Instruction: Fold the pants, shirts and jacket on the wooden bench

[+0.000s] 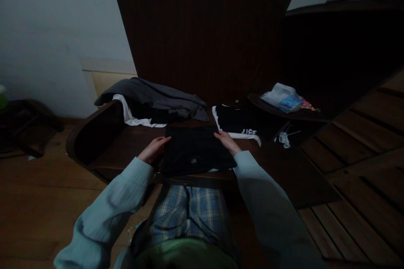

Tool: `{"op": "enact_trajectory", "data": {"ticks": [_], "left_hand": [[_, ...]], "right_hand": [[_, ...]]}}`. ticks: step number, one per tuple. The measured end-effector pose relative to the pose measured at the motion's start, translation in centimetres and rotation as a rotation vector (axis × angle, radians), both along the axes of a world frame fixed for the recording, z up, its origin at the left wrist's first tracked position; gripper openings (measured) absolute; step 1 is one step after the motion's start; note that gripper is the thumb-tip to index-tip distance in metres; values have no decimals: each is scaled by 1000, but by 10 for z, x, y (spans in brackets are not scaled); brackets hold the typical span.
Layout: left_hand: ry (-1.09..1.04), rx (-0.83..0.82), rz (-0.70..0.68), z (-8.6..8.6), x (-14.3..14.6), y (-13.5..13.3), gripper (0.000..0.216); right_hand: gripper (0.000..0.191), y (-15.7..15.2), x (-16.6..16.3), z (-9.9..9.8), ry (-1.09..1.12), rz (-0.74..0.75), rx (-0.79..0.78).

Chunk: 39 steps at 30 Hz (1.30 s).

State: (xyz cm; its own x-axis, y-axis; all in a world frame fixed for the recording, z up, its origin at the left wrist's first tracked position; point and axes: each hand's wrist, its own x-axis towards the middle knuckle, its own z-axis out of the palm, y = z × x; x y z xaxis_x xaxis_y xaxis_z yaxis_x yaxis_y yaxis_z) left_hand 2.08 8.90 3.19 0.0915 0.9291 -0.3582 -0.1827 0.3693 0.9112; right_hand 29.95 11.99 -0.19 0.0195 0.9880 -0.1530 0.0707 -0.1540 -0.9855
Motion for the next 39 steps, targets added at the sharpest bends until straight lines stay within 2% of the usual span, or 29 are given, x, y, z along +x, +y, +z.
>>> {"op": "enact_trajectory", "data": {"ticks": [3,8,12,15,18,21,24,26,28,31,35,39], "left_hand": [[94,-50,19,2,1,-3,15],[3,-80,80,-2,6,4,21],[18,-9,137,-6,4,5,34],[92,16,92,-6,2,3,37],[168,18,41,-5,1,2,32],[101,-10,31,-6,5,4,20],[7,-47,53,-9,10,6,10],[-6,-5,135,-10,11,3,18],[14,64,176,-11,8,-6,45],[133,171,62,-13,-2,-24,77],[339,430,-68,-17,-10,-42,77],[395,531,-151,-19,-10,-53,68]], "right_hand": [[7,-2,-1,4,6,-50,-41],[8,-6,-3,7,65,-48,-111],[4,-6,-4,7,17,-68,-64],[12,-10,0,8,-5,-91,-22],[22,-22,6,13,-36,-73,-37],[25,-35,9,16,-40,24,-57],[30,-43,7,16,22,40,48],[32,-47,7,13,2,-29,104],[34,-55,10,11,-96,-86,110],[41,-72,17,10,-252,-83,76],[46,-90,23,10,-231,11,63],[56,-97,27,10,-118,128,52]]}}
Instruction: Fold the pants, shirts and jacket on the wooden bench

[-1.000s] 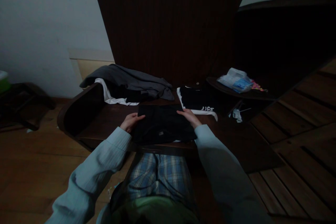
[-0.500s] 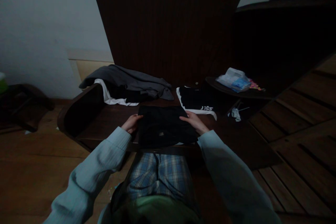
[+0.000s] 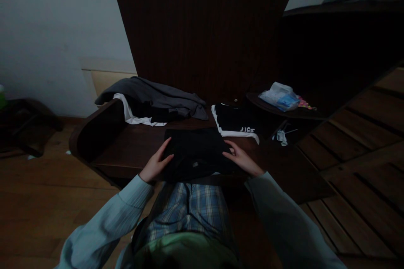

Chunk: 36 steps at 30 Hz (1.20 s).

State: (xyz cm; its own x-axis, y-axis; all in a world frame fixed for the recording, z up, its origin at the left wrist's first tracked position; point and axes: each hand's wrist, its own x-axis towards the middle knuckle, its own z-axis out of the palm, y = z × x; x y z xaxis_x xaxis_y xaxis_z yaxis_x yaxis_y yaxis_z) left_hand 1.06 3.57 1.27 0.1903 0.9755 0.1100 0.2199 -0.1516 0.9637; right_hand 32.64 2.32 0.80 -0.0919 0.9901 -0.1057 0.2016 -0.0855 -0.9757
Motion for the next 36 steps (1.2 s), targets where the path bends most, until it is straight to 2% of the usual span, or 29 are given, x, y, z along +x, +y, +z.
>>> {"op": "enact_trajectory", "data": {"ticks": [4,7,12,17,19,21,23,24,27,29,32,36], "left_hand": [[91,-25,-136,5,-4,-14,50],[170,3,-202,6,-9,-20,37],[413,167,-203,-6,-12,-24,31],[693,449,-47,-1,-23,-35,38],[762,547,-100,4,-29,-37,44],[843,595,-260,4,-33,-37,57],[934,595,-376,-1,-33,-35,66],[976,590,-385,-5,-31,-34,68],[1046,608,-323,-15,-25,-32,65],[1064,636,-281,-14,-21,-34,59],[1134,610,-223,1,-11,-42,42],[1300,403,-25,28,11,-49,18]], "right_hand": [[66,-12,4,0,68,66,-11],[62,-20,3,-4,23,40,85],[34,-21,-1,-16,-393,-41,376],[29,-34,0,-10,-782,-233,658],[30,-45,-5,-4,-841,-168,729],[36,-55,-14,0,-875,-9,742],[40,-61,-24,1,-925,107,724],[39,-62,-29,1,-955,130,712],[31,-58,-37,0,-1015,149,681],[28,-53,-37,0,-1034,176,671],[24,-45,-36,3,-1032,166,679],[22,-41,-39,2,-870,6,686]]}}
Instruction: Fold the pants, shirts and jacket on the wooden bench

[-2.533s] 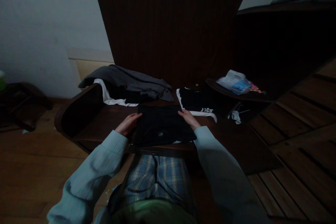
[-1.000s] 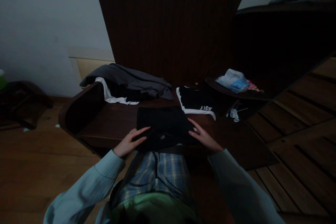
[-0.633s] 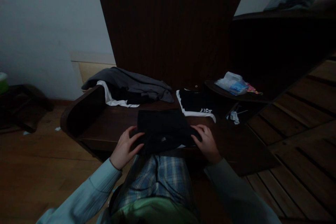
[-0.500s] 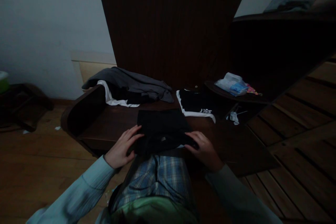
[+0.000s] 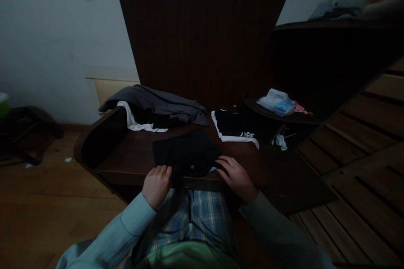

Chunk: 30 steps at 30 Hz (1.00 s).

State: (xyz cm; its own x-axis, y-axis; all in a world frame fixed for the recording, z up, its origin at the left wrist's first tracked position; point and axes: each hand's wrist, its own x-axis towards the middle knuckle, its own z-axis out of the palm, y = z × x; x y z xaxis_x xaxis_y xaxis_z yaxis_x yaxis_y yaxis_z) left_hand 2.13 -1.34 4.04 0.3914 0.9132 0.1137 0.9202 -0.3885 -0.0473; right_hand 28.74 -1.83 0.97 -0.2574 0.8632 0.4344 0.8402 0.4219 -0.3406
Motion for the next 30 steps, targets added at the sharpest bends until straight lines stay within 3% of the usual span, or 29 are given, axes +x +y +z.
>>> {"op": "enact_trajectory", "data": {"ticks": [3,6,8,11,13,15,18,21,25,30], "left_hand": [[-9,-70,102,10,23,3,20],[-100,-184,60,10,50,5,30],[-211,-277,-127,9,66,5,33],[-387,-429,-590,13,72,8,36],[-488,-443,-725,17,60,22,42],[-589,-351,-622,17,39,46,42],[-781,-115,-230,4,2,93,49],[-1009,-166,28,-15,-22,127,61],[-1208,-368,55,-32,-29,134,63],[-1132,-311,53,-36,-34,105,40]], "right_hand": [[19,0,-9,-7,224,-49,-115],[32,2,-17,-13,528,-68,-395],[44,6,-18,-15,704,-96,-490],[58,11,-10,-14,812,-136,-456],[74,12,-1,-13,815,-146,-473],[85,12,6,-12,812,-140,-526],[83,7,13,-14,795,-91,-556],[72,1,12,-17,687,-62,-475],[49,3,12,-9,498,-64,-317],[34,45,15,29,320,-6,-204]]}}
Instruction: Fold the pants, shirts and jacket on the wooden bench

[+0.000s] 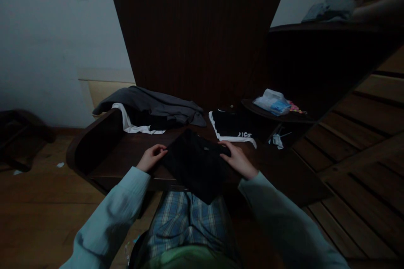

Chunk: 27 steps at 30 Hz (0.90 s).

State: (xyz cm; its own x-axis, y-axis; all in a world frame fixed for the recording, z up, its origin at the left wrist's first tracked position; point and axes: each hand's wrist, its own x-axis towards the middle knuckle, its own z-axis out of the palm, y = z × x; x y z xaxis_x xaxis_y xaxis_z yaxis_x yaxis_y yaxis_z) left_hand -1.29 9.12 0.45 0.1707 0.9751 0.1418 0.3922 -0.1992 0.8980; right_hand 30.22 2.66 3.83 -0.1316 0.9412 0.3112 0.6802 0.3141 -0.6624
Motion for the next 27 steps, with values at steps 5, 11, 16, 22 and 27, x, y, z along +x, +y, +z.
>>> {"op": "enact_trajectory", "data": {"ticks": [5,11,16,22,27], "left_hand": [[75,131,102,-8,-6,-25,29],[229,134,103,-1,-7,-41,33],[173,160,82,0,-6,-40,33],[-96,105,141,-5,-1,-38,37],[-164,-51,130,0,1,-41,43]], "right_hand": [[36,67,-14,25,-41,-11,189],[26,59,-12,3,16,-284,165],[38,5,7,-28,-4,-260,-78],[37,-2,-4,-36,300,-47,-62],[34,2,-13,-36,392,115,-210]]}}
